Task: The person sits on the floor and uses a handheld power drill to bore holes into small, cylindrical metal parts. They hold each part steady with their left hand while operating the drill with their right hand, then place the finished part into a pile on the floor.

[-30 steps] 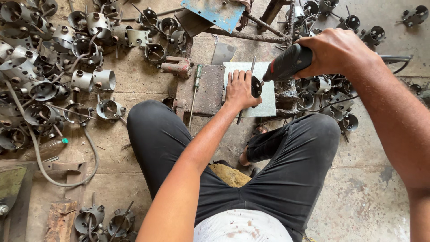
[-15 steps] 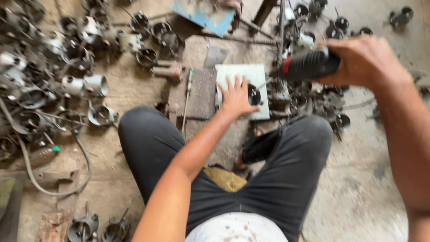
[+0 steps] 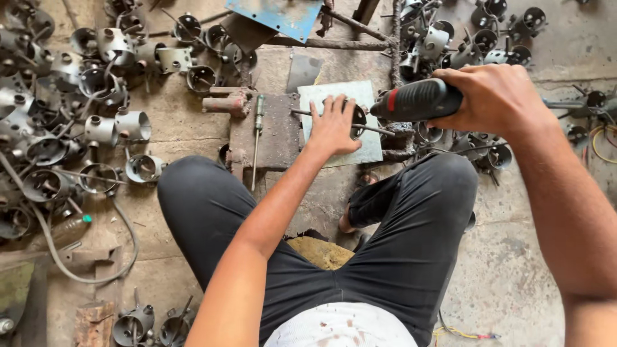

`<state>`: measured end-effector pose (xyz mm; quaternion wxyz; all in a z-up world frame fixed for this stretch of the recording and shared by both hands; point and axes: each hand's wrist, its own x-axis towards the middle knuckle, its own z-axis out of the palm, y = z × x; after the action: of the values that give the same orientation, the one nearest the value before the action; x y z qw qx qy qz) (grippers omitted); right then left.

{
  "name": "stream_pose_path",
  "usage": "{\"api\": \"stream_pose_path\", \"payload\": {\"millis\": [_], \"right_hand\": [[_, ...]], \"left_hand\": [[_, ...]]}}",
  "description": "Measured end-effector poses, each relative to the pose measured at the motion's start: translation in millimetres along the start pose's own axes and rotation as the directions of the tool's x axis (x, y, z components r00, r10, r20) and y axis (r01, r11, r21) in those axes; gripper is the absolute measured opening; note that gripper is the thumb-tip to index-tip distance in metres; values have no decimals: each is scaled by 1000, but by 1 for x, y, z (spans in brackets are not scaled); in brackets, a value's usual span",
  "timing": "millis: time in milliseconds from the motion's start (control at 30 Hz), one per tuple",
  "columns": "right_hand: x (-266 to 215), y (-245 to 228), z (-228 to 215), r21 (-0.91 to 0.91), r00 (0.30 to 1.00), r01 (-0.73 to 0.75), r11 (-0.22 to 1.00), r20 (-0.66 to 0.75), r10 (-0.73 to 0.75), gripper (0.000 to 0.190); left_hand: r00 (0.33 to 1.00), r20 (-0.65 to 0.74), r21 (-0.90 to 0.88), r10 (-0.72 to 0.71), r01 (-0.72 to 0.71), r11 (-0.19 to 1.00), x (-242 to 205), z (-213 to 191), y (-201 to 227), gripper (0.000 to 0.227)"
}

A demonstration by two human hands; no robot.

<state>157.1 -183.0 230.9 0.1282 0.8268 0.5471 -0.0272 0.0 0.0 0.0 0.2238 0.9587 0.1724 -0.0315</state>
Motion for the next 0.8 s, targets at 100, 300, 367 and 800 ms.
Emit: {"api": "stream_pose_path", "payload": {"millis": [100,300,367,800], "right_hand": [[1,1,3,-6,999,11,1000,-32,-11,79],[5,4,7,-27,999,-33,999,3,33,80],[4,6,10,-26,999,-40,999,4,40,80],[55,-8,-25,65,960,-129,990,260,108,60]], "left_hand": [[998,-52,-25,-25,24,999,-1,0,1,116],[999,-5,9,-41,41,999,5,3,-1,114],[999,-2,25,-40,40,999,4,6,-1,115],[990,-134,84,-45,56,995,2,12,4,117]]}}
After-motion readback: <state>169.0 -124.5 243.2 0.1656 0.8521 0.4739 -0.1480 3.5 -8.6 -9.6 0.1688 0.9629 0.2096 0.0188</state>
